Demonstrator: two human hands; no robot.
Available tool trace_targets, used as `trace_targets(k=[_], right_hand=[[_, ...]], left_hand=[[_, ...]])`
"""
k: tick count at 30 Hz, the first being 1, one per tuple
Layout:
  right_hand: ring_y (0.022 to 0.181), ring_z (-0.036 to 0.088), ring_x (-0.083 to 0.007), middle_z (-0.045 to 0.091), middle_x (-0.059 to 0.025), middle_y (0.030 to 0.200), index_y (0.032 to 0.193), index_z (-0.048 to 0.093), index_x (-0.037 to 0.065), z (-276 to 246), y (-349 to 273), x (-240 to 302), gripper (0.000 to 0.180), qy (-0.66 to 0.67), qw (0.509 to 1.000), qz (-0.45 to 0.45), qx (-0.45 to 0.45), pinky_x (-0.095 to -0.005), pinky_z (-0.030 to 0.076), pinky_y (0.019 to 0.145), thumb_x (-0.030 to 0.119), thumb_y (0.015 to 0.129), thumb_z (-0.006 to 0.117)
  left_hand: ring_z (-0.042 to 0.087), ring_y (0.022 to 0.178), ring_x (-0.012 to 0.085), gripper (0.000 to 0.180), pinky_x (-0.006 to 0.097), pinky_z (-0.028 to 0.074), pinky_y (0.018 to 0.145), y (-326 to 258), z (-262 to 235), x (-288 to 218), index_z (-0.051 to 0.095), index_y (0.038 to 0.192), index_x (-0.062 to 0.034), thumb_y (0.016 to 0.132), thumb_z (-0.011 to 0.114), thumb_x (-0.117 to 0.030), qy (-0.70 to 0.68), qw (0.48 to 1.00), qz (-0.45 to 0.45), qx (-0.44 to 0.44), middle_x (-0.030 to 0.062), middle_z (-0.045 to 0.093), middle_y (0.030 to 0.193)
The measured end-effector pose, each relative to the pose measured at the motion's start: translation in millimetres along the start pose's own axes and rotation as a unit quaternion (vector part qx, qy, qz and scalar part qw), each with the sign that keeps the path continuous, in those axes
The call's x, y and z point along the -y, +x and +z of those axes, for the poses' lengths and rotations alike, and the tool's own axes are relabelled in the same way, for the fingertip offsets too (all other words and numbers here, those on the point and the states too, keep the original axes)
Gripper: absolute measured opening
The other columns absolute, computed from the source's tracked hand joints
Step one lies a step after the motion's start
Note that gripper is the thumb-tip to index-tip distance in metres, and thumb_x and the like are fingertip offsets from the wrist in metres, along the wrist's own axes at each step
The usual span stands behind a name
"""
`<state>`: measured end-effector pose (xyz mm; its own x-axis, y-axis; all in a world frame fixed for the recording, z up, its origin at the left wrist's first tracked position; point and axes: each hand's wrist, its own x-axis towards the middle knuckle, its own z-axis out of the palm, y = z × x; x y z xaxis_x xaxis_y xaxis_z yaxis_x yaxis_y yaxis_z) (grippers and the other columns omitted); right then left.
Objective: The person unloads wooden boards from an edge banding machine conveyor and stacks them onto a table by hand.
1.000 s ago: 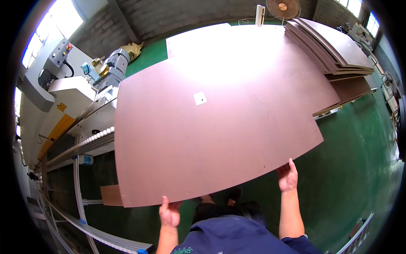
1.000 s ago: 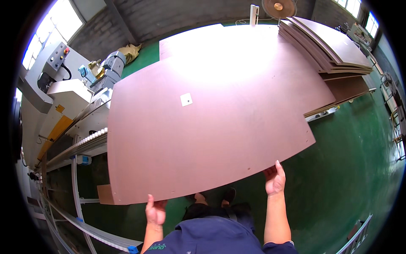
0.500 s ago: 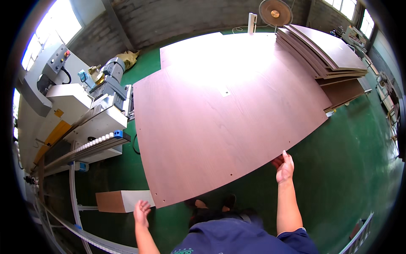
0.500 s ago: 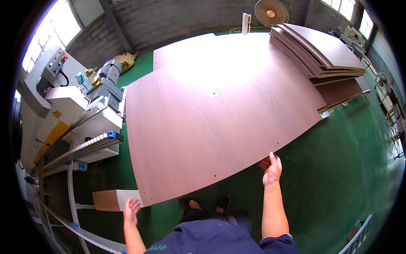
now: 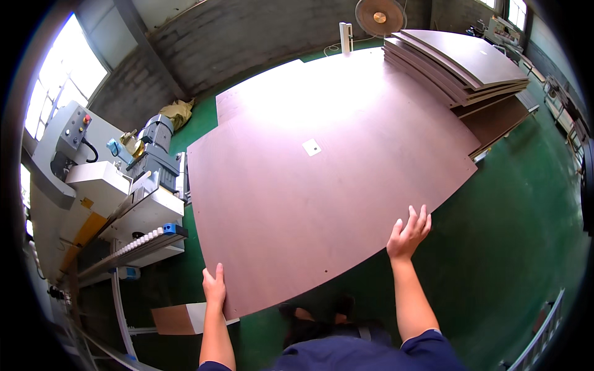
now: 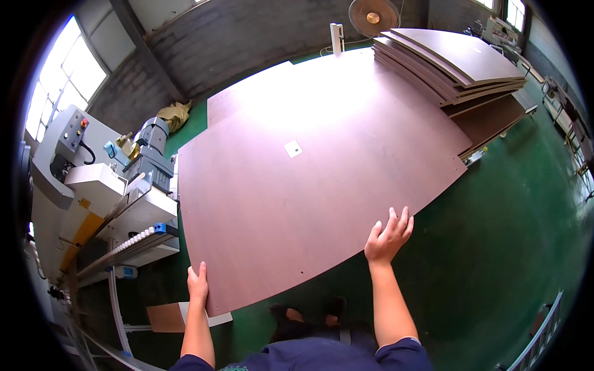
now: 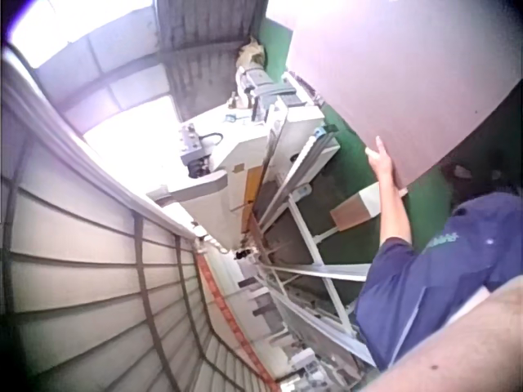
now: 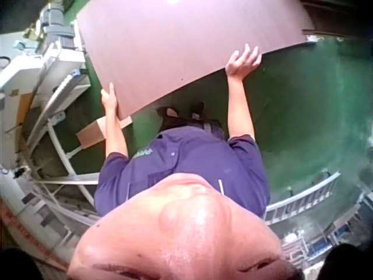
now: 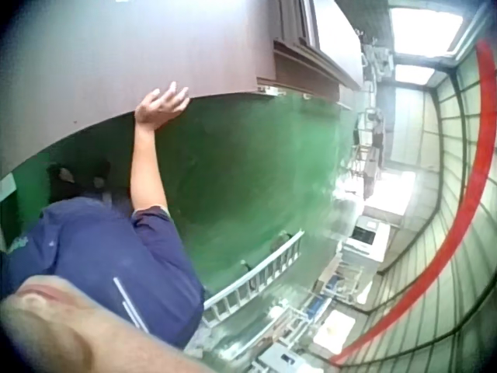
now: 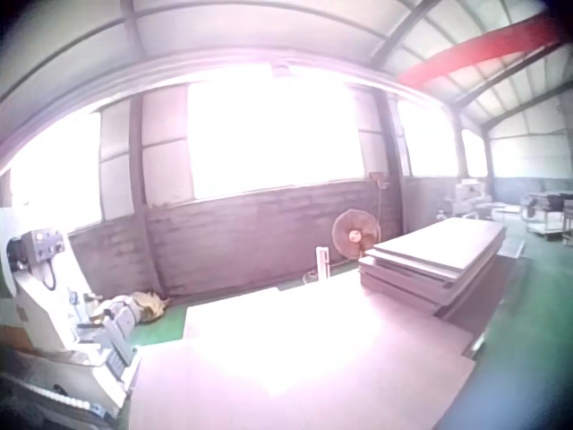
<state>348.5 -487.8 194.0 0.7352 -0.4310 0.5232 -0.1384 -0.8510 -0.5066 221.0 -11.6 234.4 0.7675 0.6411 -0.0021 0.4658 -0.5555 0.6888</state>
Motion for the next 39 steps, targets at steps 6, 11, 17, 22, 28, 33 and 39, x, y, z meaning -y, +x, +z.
trace_targets(k=[6,11,17,22,28,33,39], right_hand=[[0.128,0.035,-0.0420,0.042,-0.0222,0.139,0.124,0.054,0.006,29,57,-3,0.043,-0.104,0.994,0.002,0.020,-0.0504,0.023,0.111,0.024,0.085,0.053],[0.130,0.036,-0.0365,0.041,-0.0212,0.141,0.131,0.048,0.004,48,96,-17,0.052,-0.150,0.985,0.061,0.055,-0.0472,0.022,0.112,0.036,0.090,0.050],[0.132,0.035,-0.0360,0.045,-0.0250,0.135,0.132,0.044,-0.003,50,92,-10,0.058,-0.137,0.980,0.064,0.130,-0.0459,0.023,0.112,0.038,0.091,0.049],[0.130,0.038,-0.0383,0.051,-0.0266,0.127,0.129,0.045,-0.008,73,103,-26,0.057,-0.153,0.984,-0.001,0.087,-0.0469,0.030,0.108,0.036,0.092,0.049],[0.132,0.037,-0.0342,0.045,-0.0195,0.138,0.136,0.044,0.003,62,103,-62,0.060,-0.118,0.983,-0.014,0.137,-0.0471,0.031,0.107,0.043,0.092,0.051],[0.136,0.031,-0.0317,0.037,-0.0134,0.147,0.142,0.039,0.011,40,86,-76,0.060,-0.108,0.972,0.007,0.210,-0.0457,0.025,0.111,0.043,0.092,0.051],[0.130,0.037,-0.0349,0.044,-0.0172,0.141,0.136,0.044,0.006,28,80,-29,0.057,-0.039,0.977,-0.064,0.199,-0.0454,0.027,0.109,0.029,0.087,0.061]], left_hand=[[0.058,0.108,0.0389,0.062,0.040,0.046,0.091,64,49,-30,0.048,0.120,0.0057,0.089,0.059,-0.047,-0.003,1.000,0.022,0.010,0.0266,0.061,0.113],[0.056,0.110,0.0417,0.072,0.044,0.044,0.093,111,95,-88,0.047,0.119,0.0081,0.087,0.055,-0.056,0.070,0.997,0.018,0.033,0.0289,0.059,0.114],[0.053,0.111,0.0439,0.076,0.047,0.042,0.095,120,123,-111,0.046,0.115,0.0107,0.086,0.052,-0.060,0.097,0.995,0.013,-0.003,0.0329,0.056,0.115],[0.059,0.098,0.0464,0.075,0.049,0.046,0.088,126,136,-106,0.049,0.107,0.0133,0.085,0.055,-0.058,0.094,0.995,0.021,-0.026,0.0354,0.059,0.102],[0.049,0.113,0.0407,0.048,0.046,0.040,0.097,117,144,-98,0.048,0.115,0.0027,0.088,0.058,-0.036,0.018,0.991,0.106,-0.081,0.0268,0.049,0.121],[0.049,0.114,0.0377,0.040,0.043,0.040,0.099,108,126,-82,0.052,0.114,-0.0003,0.086,0.060,-0.027,-0.064,0.995,0.064,-0.046,0.0215,0.051,0.121],[0.056,0.104,0.0267,0.030,0.036,0.045,0.092,53,98,-54,0.057,0.109,-0.0027,0.083,0.065,-0.016,-0.163,0.983,0.083,-0.024,0.0135,0.055,0.111]])
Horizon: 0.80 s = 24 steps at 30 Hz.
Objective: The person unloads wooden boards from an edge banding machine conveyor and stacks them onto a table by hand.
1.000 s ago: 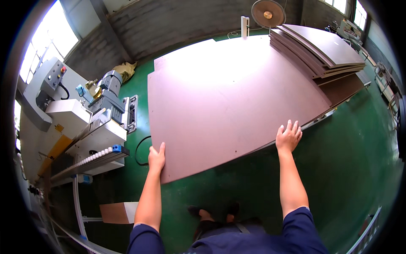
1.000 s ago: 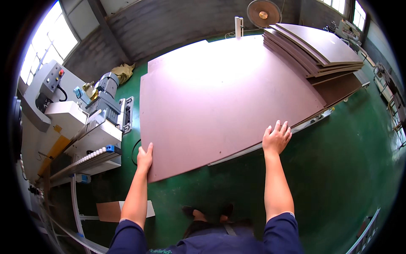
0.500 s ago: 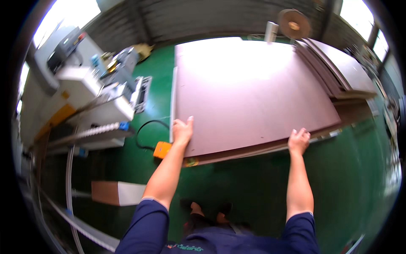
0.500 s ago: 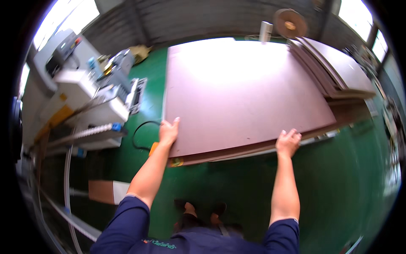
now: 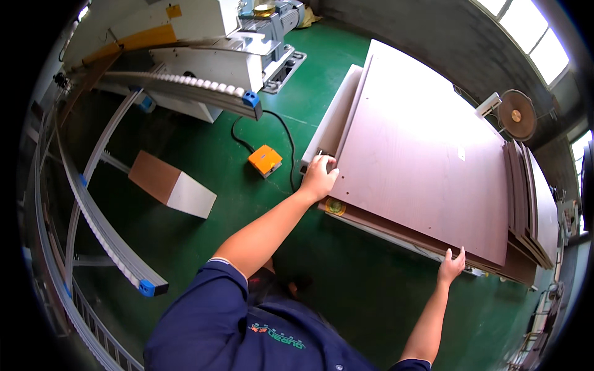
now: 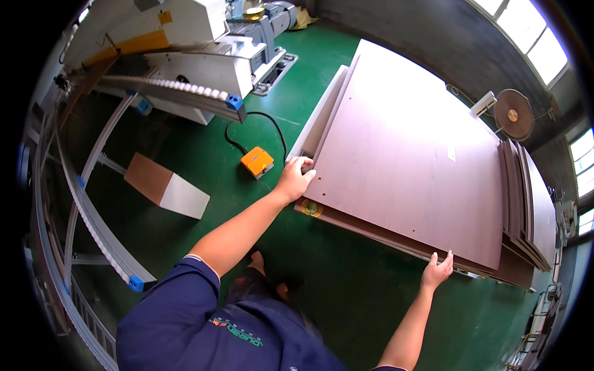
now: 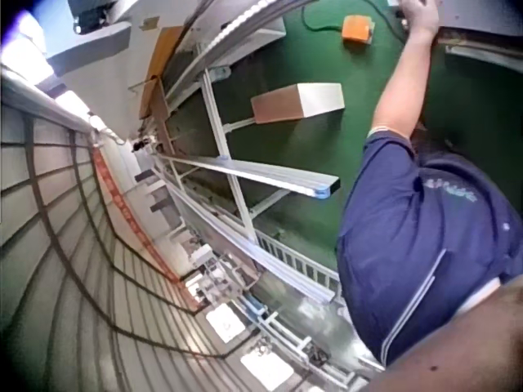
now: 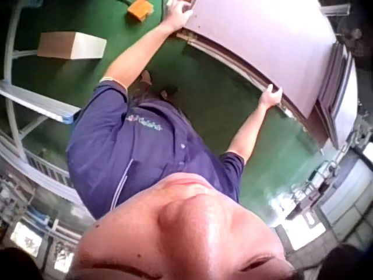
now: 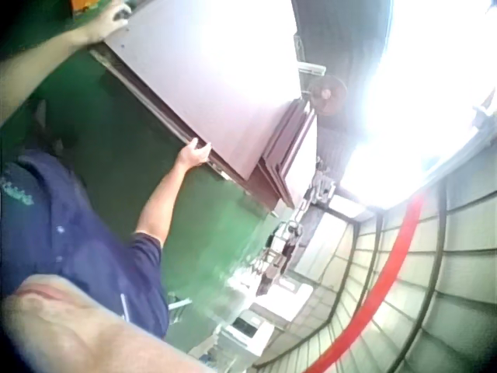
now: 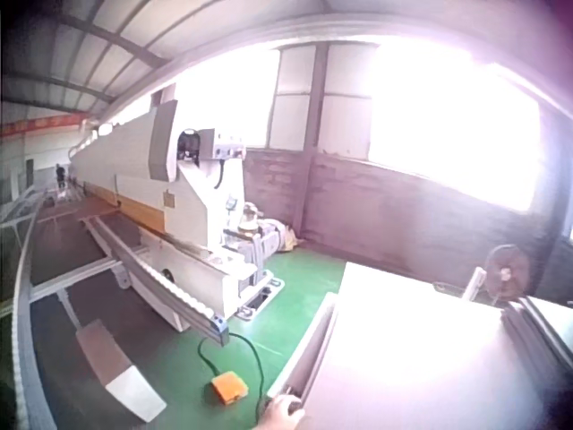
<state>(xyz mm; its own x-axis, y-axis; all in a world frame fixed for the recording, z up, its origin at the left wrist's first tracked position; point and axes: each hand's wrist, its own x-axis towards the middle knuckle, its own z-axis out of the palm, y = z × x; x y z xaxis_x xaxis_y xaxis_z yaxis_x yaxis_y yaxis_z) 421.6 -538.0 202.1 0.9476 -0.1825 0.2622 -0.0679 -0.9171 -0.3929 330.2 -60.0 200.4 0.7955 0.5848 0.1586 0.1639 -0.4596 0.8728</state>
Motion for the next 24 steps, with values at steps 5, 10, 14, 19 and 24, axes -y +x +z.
trace_targets(k=[5,10,14,19,24], right_hand=[[0.131,0.037,-0.0348,0.044,-0.0190,0.139,0.133,0.046,0.002,13,-6,64,0.059,0.011,0.982,-0.186,-0.013,-0.0444,0.026,0.109,0.029,0.084,0.065],[0.131,0.037,-0.0336,0.044,-0.0158,0.140,0.131,0.049,0.004,12,-46,174,0.058,0.080,0.929,-0.344,0.112,-0.0434,0.029,0.108,0.027,0.082,0.070],[0.126,0.043,-0.0323,0.051,-0.0118,0.134,0.116,0.064,0.012,23,-70,233,0.041,0.081,0.879,-0.431,0.188,-0.0418,0.037,0.103,0.022,0.077,0.073],[0.110,0.058,-0.0313,0.064,-0.0108,0.114,0.104,0.069,0.008,36,-75,241,0.033,0.085,0.872,-0.475,0.076,-0.0403,0.048,0.091,0.009,0.071,0.074],[0.109,0.059,-0.0324,0.064,-0.0122,0.115,0.101,0.069,0.009,29,-76,231,0.034,0.078,0.878,-0.471,0.043,-0.0418,0.048,0.092,-0.001,0.069,0.063]], left_hand=[[0.060,0.090,0.0249,0.026,0.035,0.049,0.081,-85,-58,40,0.057,0.104,-0.0026,0.086,0.064,-0.019,-0.024,0.999,0.003,0.029,0.0129,0.057,0.103],[0.062,0.089,0.0319,0.030,0.041,0.049,0.078,-197,-108,181,0.058,0.101,-0.0051,0.085,0.061,-0.030,0.157,0.935,-0.237,0.212,0.0152,0.063,0.095],[0.065,0.089,0.0326,0.031,0.043,0.049,0.079,-286,-143,259,0.062,0.094,-0.0021,0.083,0.062,-0.031,0.206,0.844,-0.369,0.331,0.0174,0.067,0.090],[0.061,0.067,0.0180,0.023,0.034,0.049,0.060,-326,-163,304,0.061,0.093,-0.0015,0.087,0.061,-0.024,0.083,0.801,-0.538,0.250,0.0089,0.064,0.080],[0.053,0.058,0.0140,0.016,0.029,0.045,0.052,-277,-154,309,0.058,0.092,-0.0026,0.090,0.060,-0.019,-0.105,0.832,-0.520,0.160,0.0040,0.056,0.070]])
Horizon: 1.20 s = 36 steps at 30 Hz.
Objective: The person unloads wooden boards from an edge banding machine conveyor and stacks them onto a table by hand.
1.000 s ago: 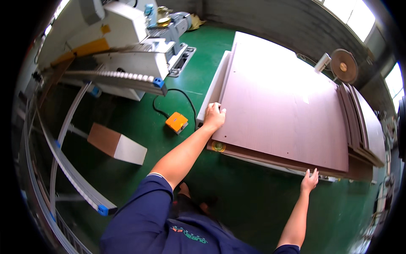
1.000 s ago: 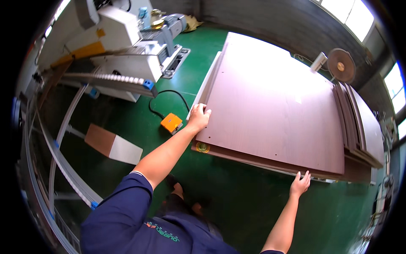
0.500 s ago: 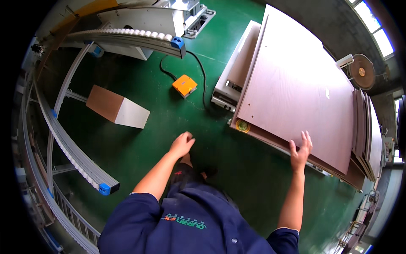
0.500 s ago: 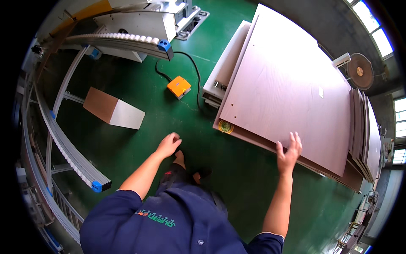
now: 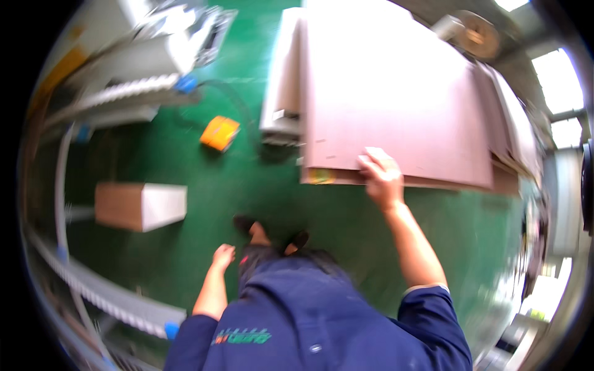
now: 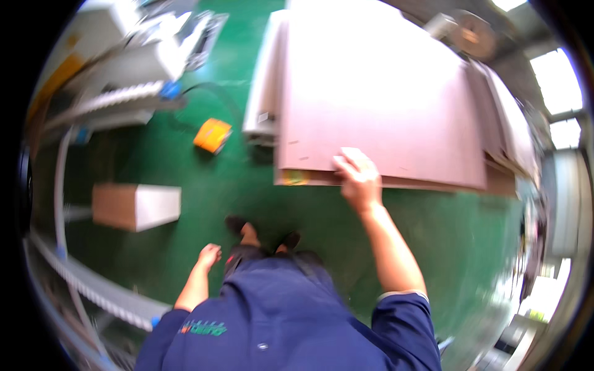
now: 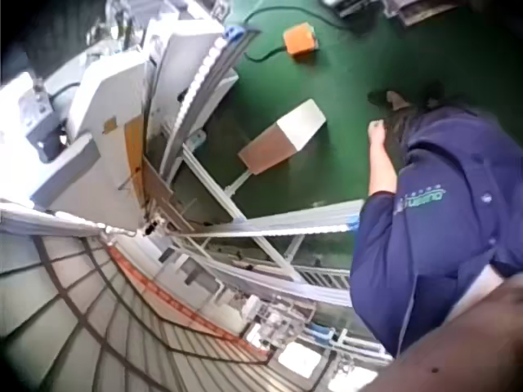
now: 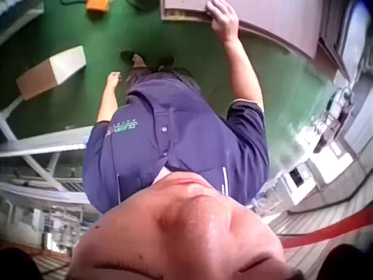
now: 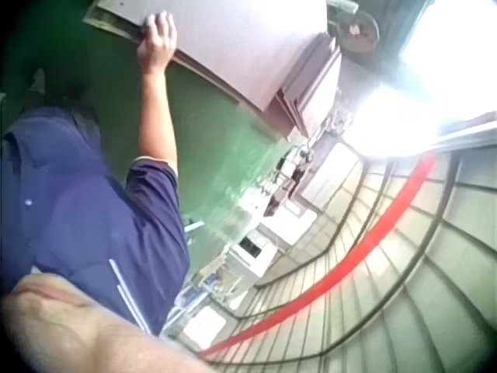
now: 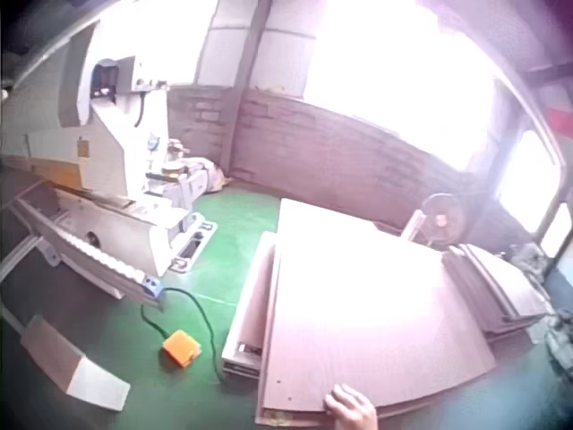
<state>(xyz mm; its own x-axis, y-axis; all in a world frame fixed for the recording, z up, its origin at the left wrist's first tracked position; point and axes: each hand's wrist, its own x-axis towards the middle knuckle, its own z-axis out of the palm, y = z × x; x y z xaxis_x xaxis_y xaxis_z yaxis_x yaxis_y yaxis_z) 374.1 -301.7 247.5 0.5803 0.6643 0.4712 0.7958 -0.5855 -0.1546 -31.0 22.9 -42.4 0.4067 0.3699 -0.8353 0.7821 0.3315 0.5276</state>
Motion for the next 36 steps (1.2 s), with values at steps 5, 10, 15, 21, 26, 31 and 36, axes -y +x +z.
trace_targets(k=[5,10,15,21,26,31,36], right_hand=[[0.117,0.054,-0.0298,0.060,-0.0115,0.122,0.109,0.065,0.007,15,-6,5,0.045,0.036,0.999,0.006,0.037,-0.0390,0.043,0.100,-0.005,0.068,0.052],[0.110,0.056,-0.0272,0.062,-0.0088,0.117,0.103,0.066,0.008,-13,-47,-42,0.029,-0.007,0.993,0.119,-0.005,-0.0382,0.045,0.095,0.004,0.075,0.061],[0.099,0.059,-0.0279,0.066,-0.0079,0.106,0.093,0.068,0.009,-42,-85,-92,0.016,-0.099,0.961,0.237,-0.102,-0.0372,0.048,0.088,0.011,0.077,0.065],[0.108,0.055,-0.0302,0.063,-0.0106,0.113,0.098,0.069,0.009,-42,-140,-152,0.023,-0.080,0.827,0.521,-0.196,-0.0399,0.045,0.094,0.025,0.081,0.068],[0.103,0.054,-0.0337,0.061,-0.0155,0.110,0.105,0.063,0.007,-76,-168,-235,0.033,-0.133,0.760,0.601,-0.207,-0.0424,0.045,0.092,0.031,0.083,0.065],[0.117,0.048,-0.0341,0.055,-0.0167,0.125,0.121,0.054,0.004,-125,-185,-358,0.049,-0.187,0.683,0.693,-0.136,-0.0427,0.040,0.101,0.036,0.084,0.061],[0.123,0.045,-0.0341,0.050,-0.0168,0.132,0.128,0.048,0.005,-139,-198,-488,0.056,-0.208,0.668,0.708,-0.098,-0.0440,0.037,0.104,0.039,0.085,0.060]], left_hand=[[0.060,0.068,0.0135,0.021,0.028,0.045,0.057,19,-29,-52,0.055,0.107,-0.0098,0.094,0.050,-0.026,0.052,0.998,0.021,-0.008,0.0035,0.063,0.087],[0.058,0.064,0.0123,0.019,0.027,0.043,0.054,26,-20,-101,0.056,0.103,-0.0091,0.093,0.053,-0.025,0.090,0.995,0.049,0.014,0.0034,0.063,0.083],[0.059,0.062,0.0140,0.019,0.027,0.043,0.050,29,-30,-104,0.054,0.103,-0.0075,0.092,0.052,-0.023,0.104,0.991,0.078,0.029,0.0056,0.063,0.082],[0.053,0.054,0.0153,0.016,0.026,0.038,0.043,46,-36,-106,0.050,0.100,-0.0036,0.092,0.054,-0.017,0.166,0.983,0.003,0.073,0.0080,0.059,0.072],[0.059,0.061,0.0171,0.021,0.029,0.043,0.051,46,-36,-133,0.051,0.104,-0.0057,0.093,0.052,-0.024,0.156,0.987,0.019,0.024,0.0075,0.061,0.083],[0.061,0.066,0.0166,0.021,0.029,0.045,0.055,32,-15,-145,0.052,0.105,-0.0078,0.092,0.051,-0.024,0.077,0.995,0.036,-0.044,0.0073,0.062,0.085],[0.059,0.071,0.0179,0.026,0.030,0.047,0.061,-20,33,-96,0.053,0.109,-0.0045,0.093,0.053,-0.024,0.070,0.997,-0.009,-0.043,0.0090,0.062,0.089]])
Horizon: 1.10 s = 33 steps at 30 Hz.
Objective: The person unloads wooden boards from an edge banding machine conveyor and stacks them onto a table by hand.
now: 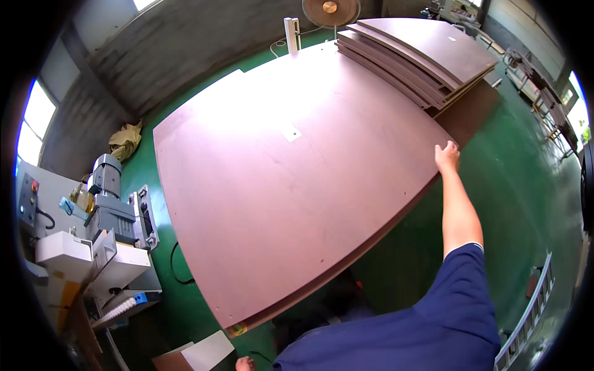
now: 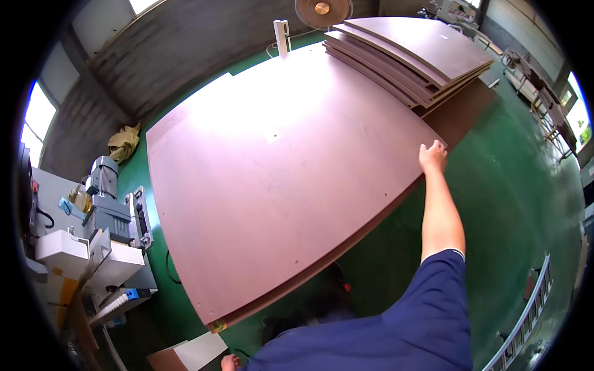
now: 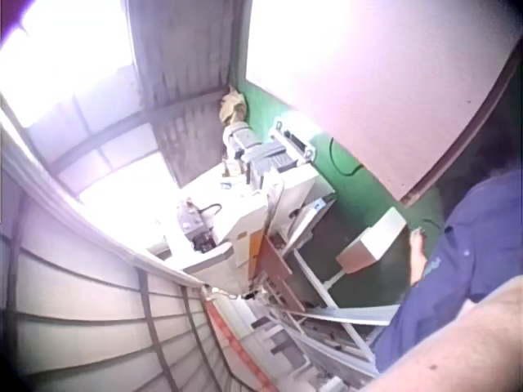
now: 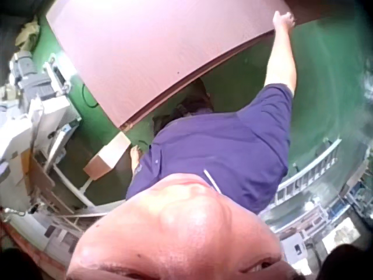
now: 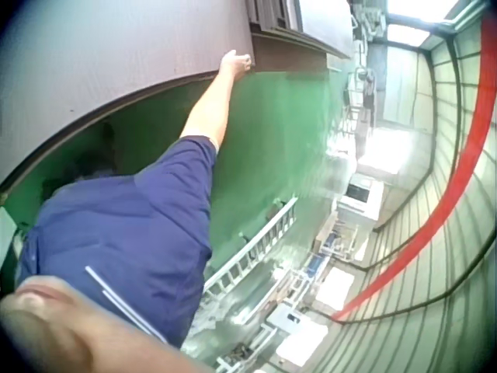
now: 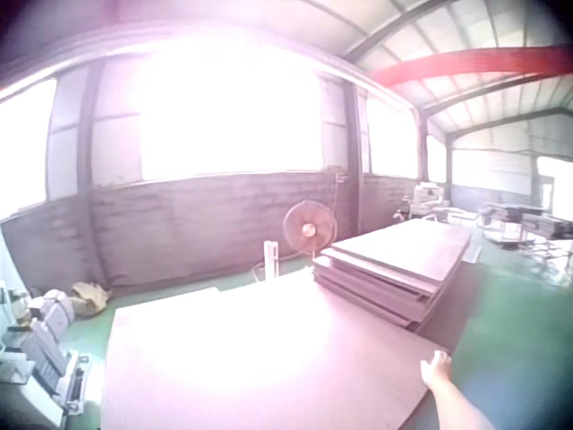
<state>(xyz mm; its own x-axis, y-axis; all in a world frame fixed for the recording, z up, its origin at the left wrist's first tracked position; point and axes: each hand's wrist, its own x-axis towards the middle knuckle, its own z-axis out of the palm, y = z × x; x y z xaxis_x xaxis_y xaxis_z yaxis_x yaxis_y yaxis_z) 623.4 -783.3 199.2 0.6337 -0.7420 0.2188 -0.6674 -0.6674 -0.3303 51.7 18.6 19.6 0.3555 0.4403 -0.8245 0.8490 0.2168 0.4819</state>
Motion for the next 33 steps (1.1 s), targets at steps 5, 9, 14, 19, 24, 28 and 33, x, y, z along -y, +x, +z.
trace_targets(k=[5,9,14,19,24,28,33], right_hand=[[0.112,0.050,-0.0351,0.058,-0.0161,0.116,0.113,0.061,0.006,23,91,-29,0.037,-0.071,0.993,-0.091,-0.021,-0.0478,0.040,0.096,0.034,0.089,0.053],[0.107,0.052,-0.0350,0.059,-0.0140,0.110,0.103,0.063,0.008,36,104,-21,0.027,-0.071,0.993,-0.093,-0.028,-0.0484,0.043,0.091,0.028,0.092,0.049],[0.097,0.056,-0.0383,0.062,-0.0191,0.099,0.094,0.063,0.002,53,117,-36,0.027,-0.039,0.982,-0.165,-0.084,-0.0476,0.043,0.088,0.026,0.091,0.052],[0.095,0.059,-0.0400,0.064,-0.0226,0.101,0.097,0.063,-0.001,48,101,-9,0.031,-0.023,0.976,-0.188,-0.104,-0.0496,0.046,0.085,0.025,0.080,0.063],[0.108,0.057,-0.0377,0.062,-0.0212,0.115,0.117,0.060,0.000,63,76,-73,0.045,-0.009,0.974,-0.204,-0.098,-0.0461,0.044,0.094,0.030,0.084,0.064],[0.082,0.051,-0.0329,0.056,-0.0099,0.095,0.096,0.057,0.009,40,-33,-17,0.032,0.067,0.850,-0.414,-0.318,-0.0486,0.042,0.070,0.037,0.084,0.064],[0.099,0.056,-0.0331,0.061,-0.0132,0.106,0.108,0.059,0.005,-24,-199,100,0.038,0.177,0.844,-0.488,-0.132,-0.0464,0.043,0.086,0.029,0.081,0.070]], left_hand=[[0.059,0.075,0.0158,0.029,0.030,0.047,0.065,-43,52,-4,0.056,0.115,-0.0063,0.095,0.049,-0.027,0.053,0.998,-0.027,0.023,0.0069,0.064,0.095],[0.064,0.075,0.0202,0.024,0.031,0.047,0.060,-62,87,-31,0.054,0.112,-0.0053,0.095,0.044,-0.019,0.021,0.999,0.021,-0.040,0.0104,0.065,0.095],[0.064,0.068,0.0223,0.019,0.033,0.050,0.056,-78,147,-90,0.055,0.103,-0.0019,0.093,0.054,-0.018,0.020,0.996,-0.011,-0.082,0.0124,0.065,0.087],[0.062,0.074,0.0187,0.025,0.031,0.051,0.063,-79,169,-72,0.059,0.105,0.0012,0.093,0.057,-0.020,-0.017,0.995,0.041,-0.093,0.0110,0.064,0.086],[0.063,0.078,0.0247,0.033,0.038,0.049,0.073,-57,189,-65,0.065,0.103,-0.0027,0.089,0.061,-0.032,0.095,0.987,0.061,-0.112,0.0141,0.067,0.086],[0.063,0.073,0.0191,0.031,0.035,0.050,0.070,-74,181,-32,0.065,0.099,-0.0025,0.089,0.061,-0.031,0.074,0.985,0.046,-0.151,0.0094,0.067,0.083],[0.065,0.072,0.0230,0.039,0.038,0.051,0.070,-54,143,6,0.059,0.104,-0.0030,0.089,0.059,-0.038,-0.103,0.970,0.008,-0.221,0.0123,0.067,0.085]])
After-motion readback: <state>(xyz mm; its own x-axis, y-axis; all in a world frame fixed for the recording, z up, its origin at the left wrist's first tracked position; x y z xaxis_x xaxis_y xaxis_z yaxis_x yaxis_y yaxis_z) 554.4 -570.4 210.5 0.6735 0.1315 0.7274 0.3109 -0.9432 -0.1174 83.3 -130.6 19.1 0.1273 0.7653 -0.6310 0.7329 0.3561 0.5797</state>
